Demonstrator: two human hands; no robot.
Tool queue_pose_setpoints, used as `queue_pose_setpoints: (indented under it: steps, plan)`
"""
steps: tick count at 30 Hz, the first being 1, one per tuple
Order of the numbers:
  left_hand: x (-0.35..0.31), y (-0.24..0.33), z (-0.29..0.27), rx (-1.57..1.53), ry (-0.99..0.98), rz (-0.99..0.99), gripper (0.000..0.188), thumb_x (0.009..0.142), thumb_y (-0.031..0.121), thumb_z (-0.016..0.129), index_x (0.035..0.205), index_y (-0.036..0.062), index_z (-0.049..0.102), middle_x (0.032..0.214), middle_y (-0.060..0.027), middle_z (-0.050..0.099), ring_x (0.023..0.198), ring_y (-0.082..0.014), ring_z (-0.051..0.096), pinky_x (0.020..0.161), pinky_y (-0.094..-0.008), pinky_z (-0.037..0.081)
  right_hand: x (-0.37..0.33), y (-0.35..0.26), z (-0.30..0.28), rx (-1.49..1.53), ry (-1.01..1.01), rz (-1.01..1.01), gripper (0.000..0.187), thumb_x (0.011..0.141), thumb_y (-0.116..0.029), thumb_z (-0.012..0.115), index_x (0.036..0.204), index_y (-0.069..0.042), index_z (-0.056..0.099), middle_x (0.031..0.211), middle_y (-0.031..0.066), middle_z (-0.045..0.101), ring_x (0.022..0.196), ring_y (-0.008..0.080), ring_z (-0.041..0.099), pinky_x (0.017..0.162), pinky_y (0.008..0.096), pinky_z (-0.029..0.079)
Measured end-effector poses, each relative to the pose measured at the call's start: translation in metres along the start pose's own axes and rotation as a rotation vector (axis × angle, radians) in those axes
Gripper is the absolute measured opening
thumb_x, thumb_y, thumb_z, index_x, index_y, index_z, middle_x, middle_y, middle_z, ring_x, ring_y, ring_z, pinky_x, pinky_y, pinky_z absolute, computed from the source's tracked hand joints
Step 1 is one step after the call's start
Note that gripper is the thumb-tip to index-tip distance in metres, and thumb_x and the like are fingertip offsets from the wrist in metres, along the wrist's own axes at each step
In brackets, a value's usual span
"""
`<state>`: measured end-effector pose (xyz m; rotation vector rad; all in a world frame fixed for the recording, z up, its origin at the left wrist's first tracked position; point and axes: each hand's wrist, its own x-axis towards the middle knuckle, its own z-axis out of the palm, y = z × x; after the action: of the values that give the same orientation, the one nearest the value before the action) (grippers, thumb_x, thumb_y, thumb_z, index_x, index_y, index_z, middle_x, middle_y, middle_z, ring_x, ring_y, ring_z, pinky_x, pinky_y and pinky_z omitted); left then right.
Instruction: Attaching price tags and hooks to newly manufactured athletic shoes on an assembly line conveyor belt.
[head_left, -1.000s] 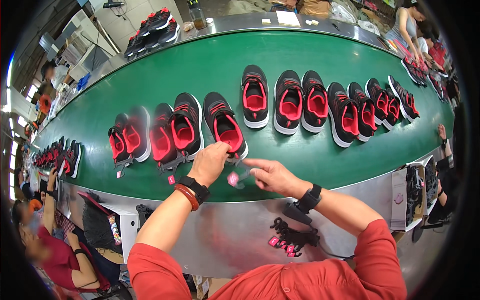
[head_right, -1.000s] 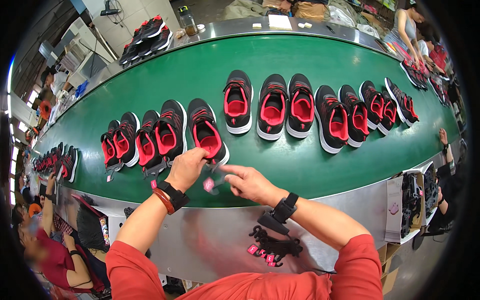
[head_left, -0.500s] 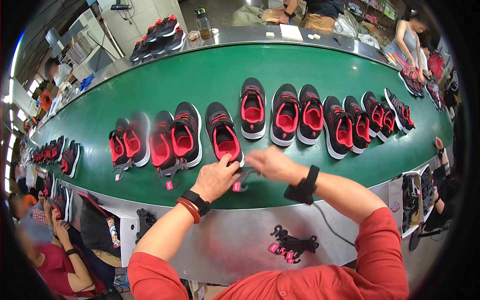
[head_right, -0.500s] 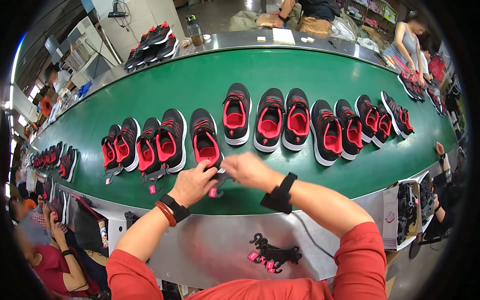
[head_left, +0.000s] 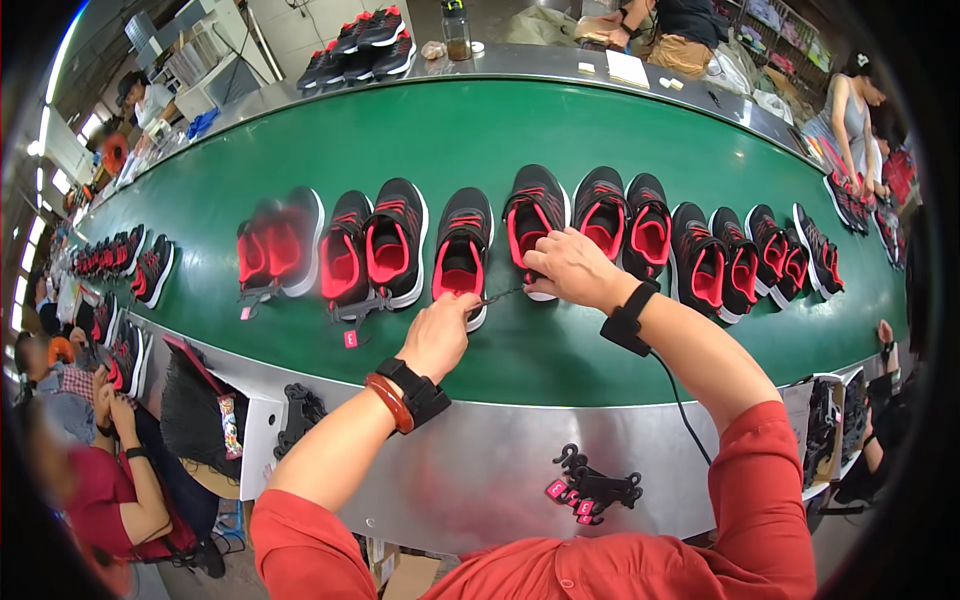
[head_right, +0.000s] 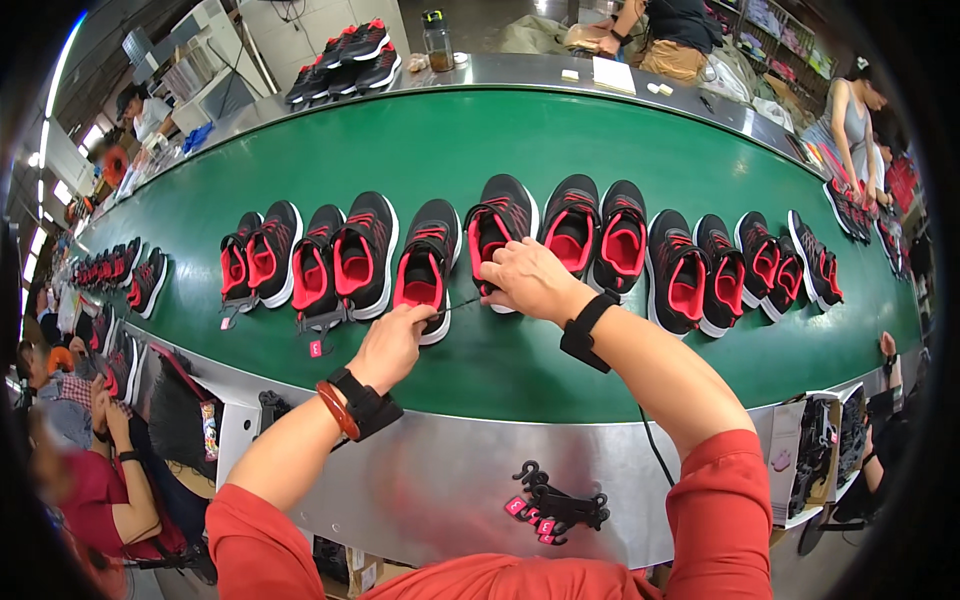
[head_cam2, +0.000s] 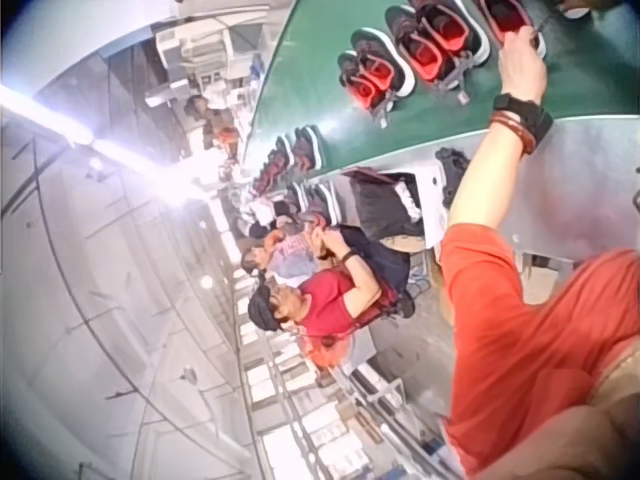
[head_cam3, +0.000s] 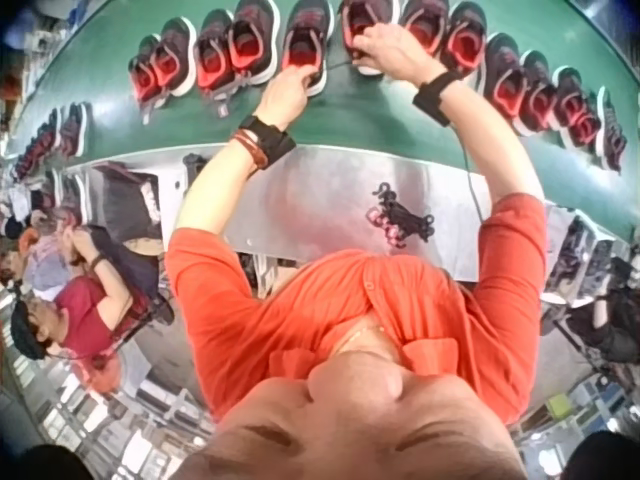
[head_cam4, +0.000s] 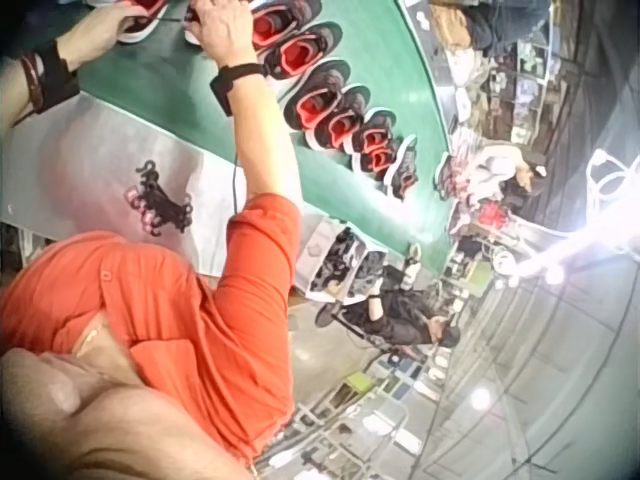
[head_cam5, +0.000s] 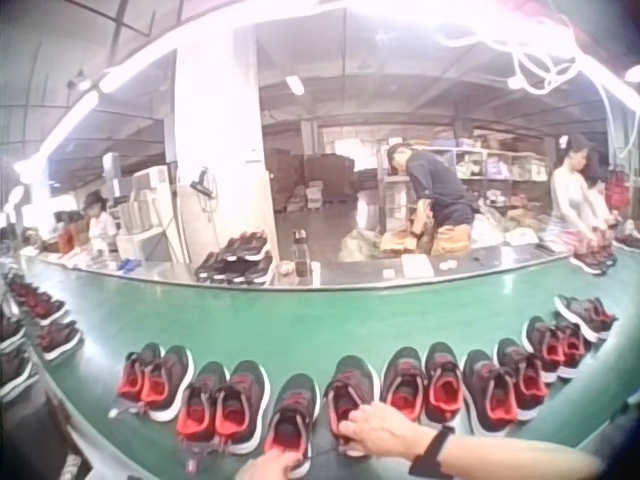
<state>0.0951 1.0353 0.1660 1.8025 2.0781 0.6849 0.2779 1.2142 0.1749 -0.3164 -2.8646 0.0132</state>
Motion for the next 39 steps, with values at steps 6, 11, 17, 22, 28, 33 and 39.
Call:
queue_pose_setpoints:
  steps: [6,11,17,22,28,33,39]
  plan:
    - [0.001,0.001,0.001,0.03,-0.014,-0.002,0.021,0.091,0.005,0.051,0.107,0.0047,0.064,0.09,-0.0207,0.064,0.086,-0.0408,0.061,0.075,-0.0469,0.048,0.004,-0.012,-0.016,-0.07,-0.003,-0.097,0.031,0.075,-0.041,0.072,0.085,-0.013,0.064,0.075,0.0039,0.062,0.085,0.0223,0.059,0.076,0.0359,0.042]
    - [0.004,-0.003,0.007,-0.224,-0.076,-0.002,0.027,0.088,-0.003,0.049,0.109,0.0043,0.064,0.105,-0.0202,0.061,0.093,-0.0395,0.061,0.077,-0.0445,0.049,0.004,-0.017,-0.009,-0.182,-0.142,-0.139,0.028,0.073,-0.039,0.073,0.084,-0.015,0.065,0.076,0.0016,0.063,0.085,0.021,0.057,0.075,0.0359,0.041]
    - [0.0,0.003,0.028,-0.112,0.048,0.175,0.046,0.079,-0.011,0.049,0.121,0.0058,0.057,0.139,-0.0225,0.04,0.119,-0.0409,0.051,0.097,-0.0404,0.045,-0.019,-0.013,0.001,0.127,0.133,0.094,0.034,0.07,-0.022,0.078,0.1,-0.011,0.064,0.095,0.0053,0.06,0.094,0.0266,0.055,0.077,0.0417,0.046]
    - [-0.007,0.018,0.016,0.135,-0.152,0.082,0.07,0.072,-0.016,0.045,0.135,0.0135,0.048,0.151,-0.025,0.025,0.125,-0.0422,0.047,0.101,-0.0444,0.044,-0.069,-0.036,-0.02,0.238,0.218,0.14,0.061,0.07,-0.002,0.073,0.126,-0.005,0.051,0.12,0.0139,0.052,0.107,0.0323,0.053,0.083,0.0429,0.048]
    - [0.005,0.046,0.015,0.298,0.25,0.391,0.046,0.074,-0.006,0.055,0.118,0.0066,0.061,0.126,-0.0184,0.052,0.097,-0.0329,0.058,0.083,-0.0423,0.049,-0.179,-0.082,-0.048,0.657,-0.166,0.249,0.023,0.079,-0.023,0.072,0.092,-0.005,0.065,0.087,0.0126,0.061,0.085,0.0329,0.061,0.074,0.0418,0.051]
    - [0.055,0.106,0.064,0.218,0.171,0.459,0.05,0.076,-0.004,0.057,0.126,0.0009,0.052,0.126,-0.0177,0.052,0.105,-0.0335,0.059,0.085,-0.0417,0.051,-0.23,-0.112,-0.068,0.602,-0.396,0.33,0.041,0.075,-0.032,0.076,0.098,-0.001,0.061,0.09,0.0164,0.061,0.088,0.0362,0.06,0.077,0.0446,0.048]
    - [0.115,0.105,0.09,0.357,-0.007,0.347,0.016,0.087,0.007,0.047,0.102,0.0035,0.052,0.114,-0.018,0.057,0.086,-0.0352,0.065,0.072,-0.0451,0.054,-0.265,-0.126,-0.059,0.607,-0.447,0.302,0.029,0.077,-0.024,0.074,0.093,-0.005,0.061,0.092,0.0124,0.062,0.093,0.0326,0.06,0.081,0.0417,0.048]
